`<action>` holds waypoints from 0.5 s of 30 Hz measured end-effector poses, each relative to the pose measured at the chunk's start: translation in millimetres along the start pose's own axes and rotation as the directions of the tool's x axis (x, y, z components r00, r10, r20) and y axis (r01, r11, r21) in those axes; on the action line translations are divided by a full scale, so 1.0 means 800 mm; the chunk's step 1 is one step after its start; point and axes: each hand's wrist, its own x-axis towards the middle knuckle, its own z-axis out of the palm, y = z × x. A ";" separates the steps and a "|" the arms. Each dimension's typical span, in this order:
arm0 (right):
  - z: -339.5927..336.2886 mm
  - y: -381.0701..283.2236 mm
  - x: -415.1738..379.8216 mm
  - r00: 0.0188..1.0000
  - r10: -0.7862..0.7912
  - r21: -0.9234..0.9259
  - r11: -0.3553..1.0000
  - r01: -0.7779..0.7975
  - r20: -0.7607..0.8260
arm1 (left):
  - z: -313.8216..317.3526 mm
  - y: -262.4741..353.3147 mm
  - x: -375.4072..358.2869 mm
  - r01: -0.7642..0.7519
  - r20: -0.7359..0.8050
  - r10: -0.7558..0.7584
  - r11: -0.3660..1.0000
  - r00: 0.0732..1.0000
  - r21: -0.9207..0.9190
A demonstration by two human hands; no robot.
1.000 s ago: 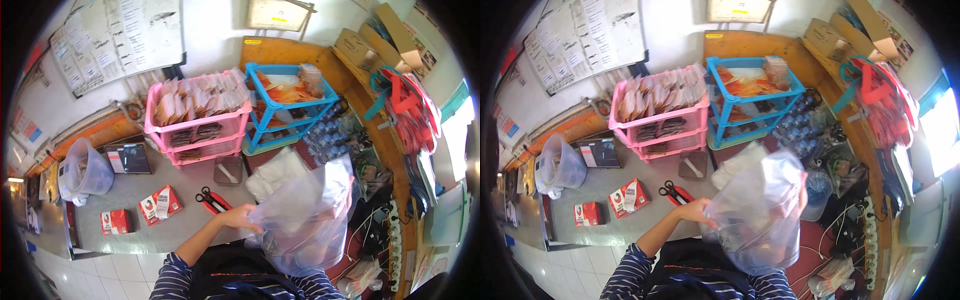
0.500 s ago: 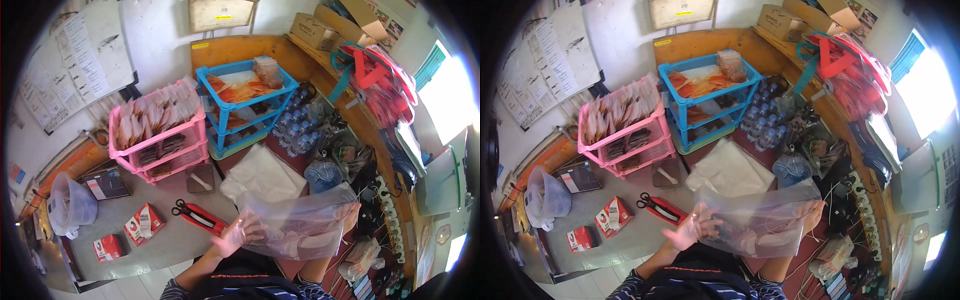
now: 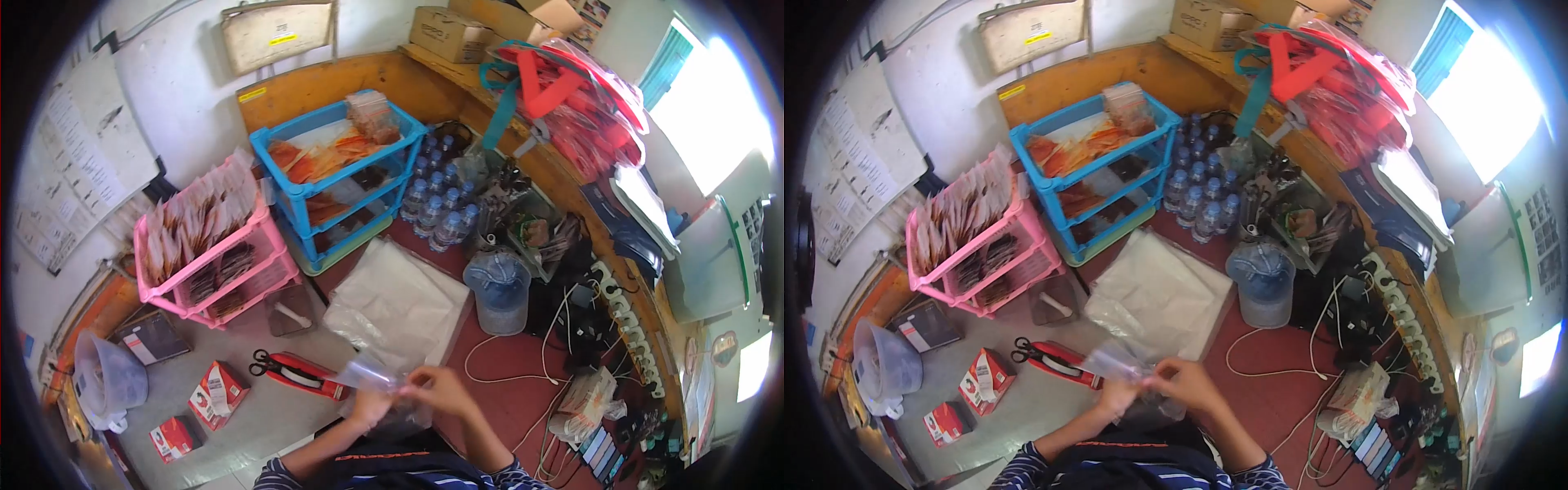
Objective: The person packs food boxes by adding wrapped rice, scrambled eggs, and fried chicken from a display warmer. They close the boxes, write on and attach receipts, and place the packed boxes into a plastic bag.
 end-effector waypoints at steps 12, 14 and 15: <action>-0.167 0.061 -0.071 0.977 -0.012 -0.319 0.946 -0.058 -0.214 | -0.152 -0.045 0.079 -0.014 -0.233 0.281 0.664 0.931 0.748; -0.183 0.058 -0.050 0.998 -0.026 -0.335 0.942 0.007 -0.052 | -0.114 0.017 0.083 -0.228 -0.311 0.547 0.706 0.777 0.671; -0.188 0.056 -0.033 0.998 -0.022 -0.336 0.942 -0.001 -0.066 | -0.084 0.072 0.087 -0.308 -0.175 0.713 0.493 0.679 0.814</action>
